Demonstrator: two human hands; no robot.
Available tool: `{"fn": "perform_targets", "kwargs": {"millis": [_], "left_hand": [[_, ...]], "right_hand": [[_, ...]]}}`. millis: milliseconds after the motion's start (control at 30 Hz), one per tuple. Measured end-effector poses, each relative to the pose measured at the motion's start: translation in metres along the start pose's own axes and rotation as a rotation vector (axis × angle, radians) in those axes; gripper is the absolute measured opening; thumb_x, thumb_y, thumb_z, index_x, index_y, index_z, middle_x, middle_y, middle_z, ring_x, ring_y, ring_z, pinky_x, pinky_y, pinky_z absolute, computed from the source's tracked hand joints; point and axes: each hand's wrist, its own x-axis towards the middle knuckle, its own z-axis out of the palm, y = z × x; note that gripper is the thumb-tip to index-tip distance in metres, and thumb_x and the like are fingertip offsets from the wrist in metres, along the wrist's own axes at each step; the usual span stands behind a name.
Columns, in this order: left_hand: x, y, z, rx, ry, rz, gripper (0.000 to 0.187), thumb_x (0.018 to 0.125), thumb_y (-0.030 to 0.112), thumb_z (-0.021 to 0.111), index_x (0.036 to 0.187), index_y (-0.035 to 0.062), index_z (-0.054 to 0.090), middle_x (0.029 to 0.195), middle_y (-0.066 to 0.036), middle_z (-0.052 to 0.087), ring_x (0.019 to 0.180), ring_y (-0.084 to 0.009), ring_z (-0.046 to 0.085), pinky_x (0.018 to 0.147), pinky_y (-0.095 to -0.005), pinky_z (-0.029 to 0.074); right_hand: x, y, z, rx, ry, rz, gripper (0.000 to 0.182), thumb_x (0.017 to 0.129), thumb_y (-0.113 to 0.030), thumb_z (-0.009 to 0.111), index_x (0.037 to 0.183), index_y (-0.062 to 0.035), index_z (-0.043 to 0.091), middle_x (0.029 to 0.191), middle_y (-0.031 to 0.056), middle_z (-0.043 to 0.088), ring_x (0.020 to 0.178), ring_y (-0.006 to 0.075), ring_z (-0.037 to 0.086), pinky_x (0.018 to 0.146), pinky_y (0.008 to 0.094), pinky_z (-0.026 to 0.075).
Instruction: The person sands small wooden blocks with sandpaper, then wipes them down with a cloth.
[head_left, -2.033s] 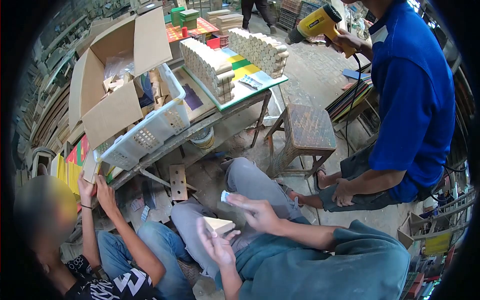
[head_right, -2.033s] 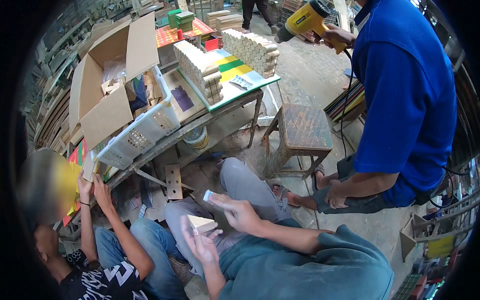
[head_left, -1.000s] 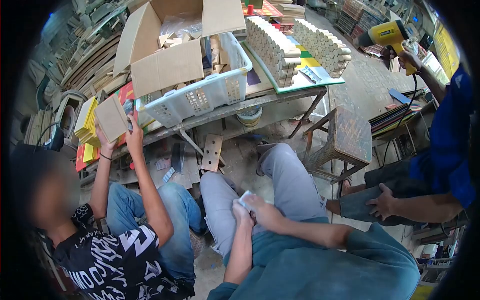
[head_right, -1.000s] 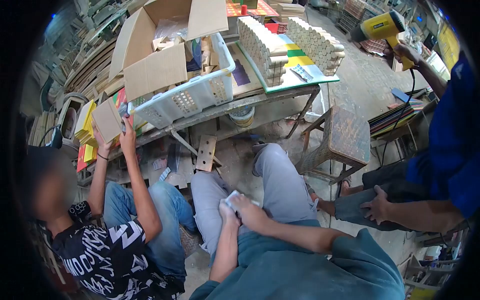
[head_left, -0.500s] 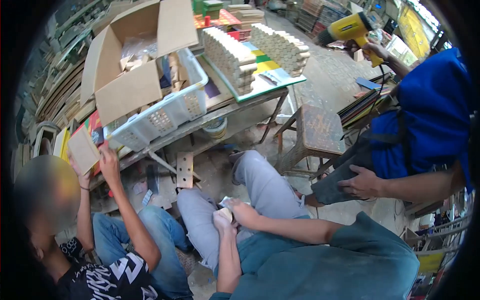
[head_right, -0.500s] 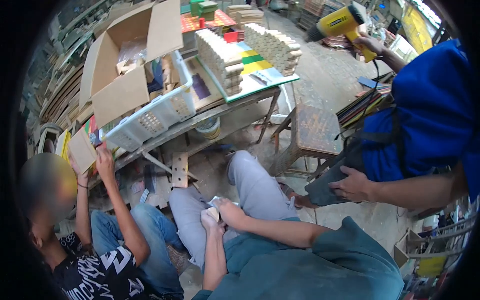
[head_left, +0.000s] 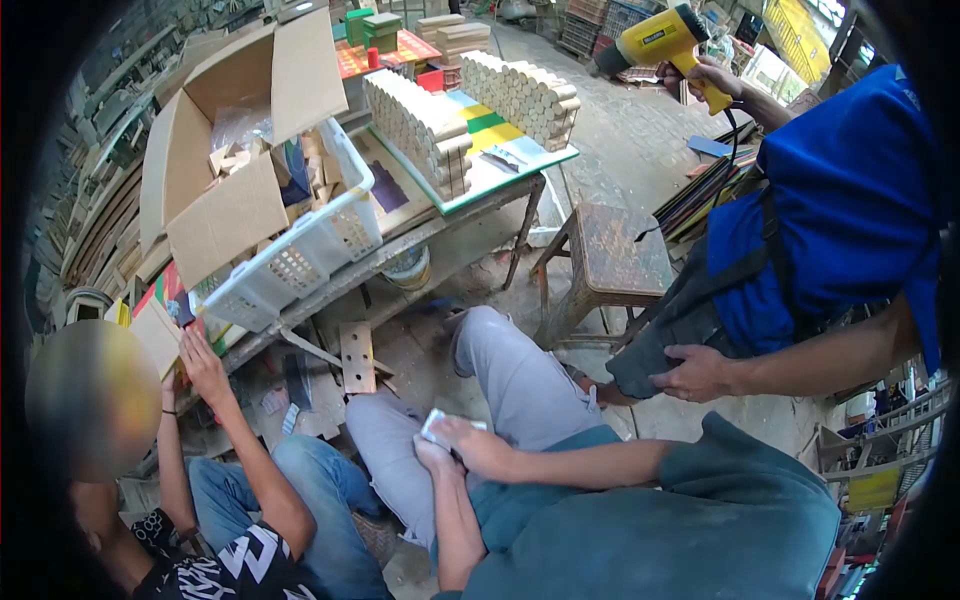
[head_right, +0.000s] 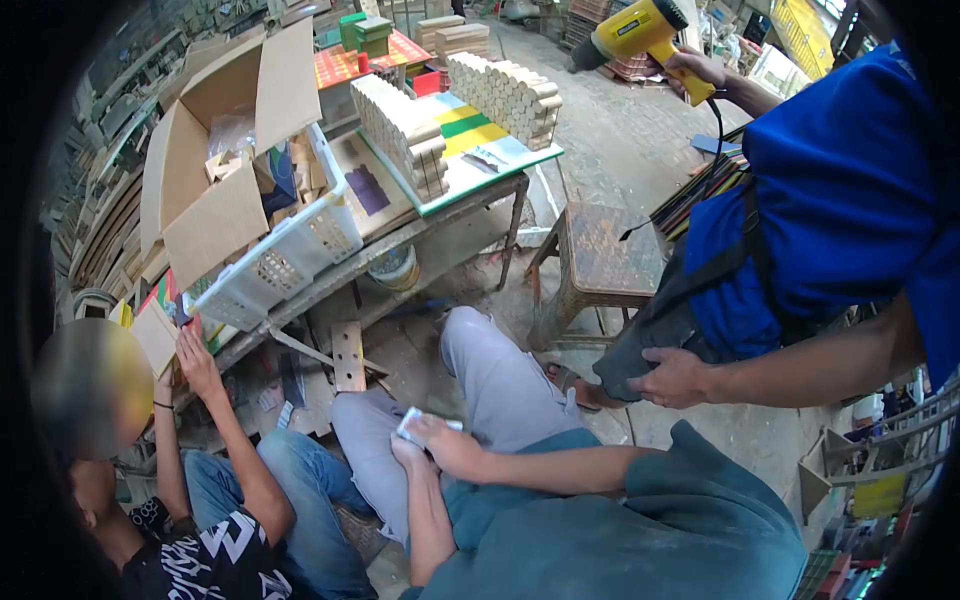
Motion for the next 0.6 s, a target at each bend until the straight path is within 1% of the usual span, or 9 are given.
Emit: {"fn": "perform_targets", "kwargs": {"millis": [67, 133, 200, 300, 333, 433, 500, 567, 600], "left_hand": [[-0.018, 0.01, 0.016, 0.143, -0.02, -0.112, 0.045, 0.085, 0.035, 0.03, 0.094, 0.0054, 0.062, 0.094, -0.013, 0.064, 0.092, -0.0272, 0.063, 0.081, -0.0409, 0.05], [-0.021, 0.004, 0.032, 0.057, 0.021, -0.048, 0.044, 0.085, 0.035, 0.03, 0.094, 0.0061, 0.062, 0.094, -0.012, 0.063, 0.091, -0.0274, 0.063, 0.081, -0.0408, 0.05], [-0.019, 0.012, 0.029, 0.01, 0.114, 0.006, 0.041, 0.084, 0.034, 0.032, 0.094, 0.0069, 0.061, 0.094, -0.013, 0.064, 0.088, -0.0287, 0.063, 0.081, -0.0405, 0.051], [-0.017, 0.006, 0.024, 0.028, 0.078, 0.057, 0.043, 0.084, 0.034, 0.031, 0.097, 0.0057, 0.062, 0.096, -0.012, 0.064, 0.088, -0.029, 0.063, 0.08, -0.04, 0.051], [-0.02, 0.003, 0.026, 0.023, 0.085, 0.059, 0.043, 0.084, 0.034, 0.031, 0.097, 0.0057, 0.062, 0.096, -0.012, 0.064, 0.088, -0.029, 0.063, 0.08, -0.04, 0.051], [-0.029, 0.011, 0.039, 0.055, 0.099, -0.005, 0.034, 0.086, 0.031, 0.034, 0.082, 0.0101, 0.06, 0.085, -0.008, 0.064, 0.079, -0.0209, 0.062, 0.07, -0.0359, 0.051], [-0.027, 0.017, 0.054, -0.058, 0.146, 0.04, 0.034, 0.086, 0.031, 0.034, 0.079, 0.0111, 0.06, 0.082, -0.006, 0.064, 0.074, -0.0197, 0.062, 0.066, -0.0343, 0.05], [-0.034, 0.014, 0.051, 0.025, 0.208, -0.008, 0.033, 0.086, 0.032, 0.035, 0.078, 0.0117, 0.06, 0.079, -0.004, 0.064, 0.07, -0.0188, 0.062, 0.064, -0.033, 0.05], [-0.016, 0.004, 0.035, 0.016, 0.131, 0.028, 0.033, 0.085, 0.032, 0.035, 0.08, 0.0114, 0.061, 0.08, -0.005, 0.063, 0.071, -0.019, 0.062, 0.064, -0.0335, 0.05]], "right_hand": [[0.018, 0.007, -0.016, -0.048, -0.136, 0.168, 0.056, 0.078, -0.005, 0.052, 0.134, -0.0003, 0.043, 0.134, 0.0216, 0.046, 0.128, 0.0342, 0.042, 0.109, 0.0388, 0.033], [0.018, -0.002, -0.023, -0.057, -0.233, 0.219, 0.056, 0.078, -0.004, 0.051, 0.134, -0.0007, 0.043, 0.135, 0.0213, 0.046, 0.129, 0.0336, 0.042, 0.11, 0.0385, 0.032], [0.002, -0.007, -0.004, -0.13, 0.011, -0.083, 0.049, 0.08, -0.004, 0.05, 0.129, -0.0004, 0.047, 0.132, 0.0223, 0.048, 0.127, 0.0346, 0.044, 0.108, 0.0391, 0.034], [0.0, 0.005, 0.003, -0.035, 0.057, -0.088, 0.048, 0.08, -0.005, 0.051, 0.128, 0.0003, 0.048, 0.132, 0.0242, 0.048, 0.126, 0.0357, 0.044, 0.108, 0.0394, 0.034], [0.012, 0.011, -0.002, -0.037, 0.025, 0.01, 0.052, 0.079, -0.004, 0.051, 0.131, -0.0001, 0.046, 0.133, 0.0238, 0.047, 0.127, 0.0354, 0.043, 0.109, 0.0394, 0.032], [0.018, 0.009, -0.012, -0.075, -0.044, 0.082, 0.053, 0.078, -0.003, 0.051, 0.13, -0.0007, 0.046, 0.133, 0.0225, 0.048, 0.127, 0.0352, 0.043, 0.109, 0.0395, 0.032], [0.011, 0.003, -0.006, -0.036, 0.047, 0.056, 0.053, 0.075, -0.001, 0.054, 0.128, -0.0001, 0.049, 0.13, 0.0229, 0.05, 0.126, 0.0364, 0.044, 0.108, 0.0398, 0.033], [-0.003, -0.004, -0.009, -0.039, 0.115, -0.113, 0.053, 0.073, -0.002, 0.058, 0.125, 0.0011, 0.049, 0.127, 0.0245, 0.052, 0.122, 0.0383, 0.046, 0.106, 0.0405, 0.035], [0.005, 0.02, 0.006, -0.057, 0.115, -0.022, 0.052, 0.072, -0.002, 0.059, 0.123, 0.0022, 0.05, 0.124, 0.0244, 0.053, 0.118, 0.0392, 0.048, 0.104, 0.0408, 0.036]]}}
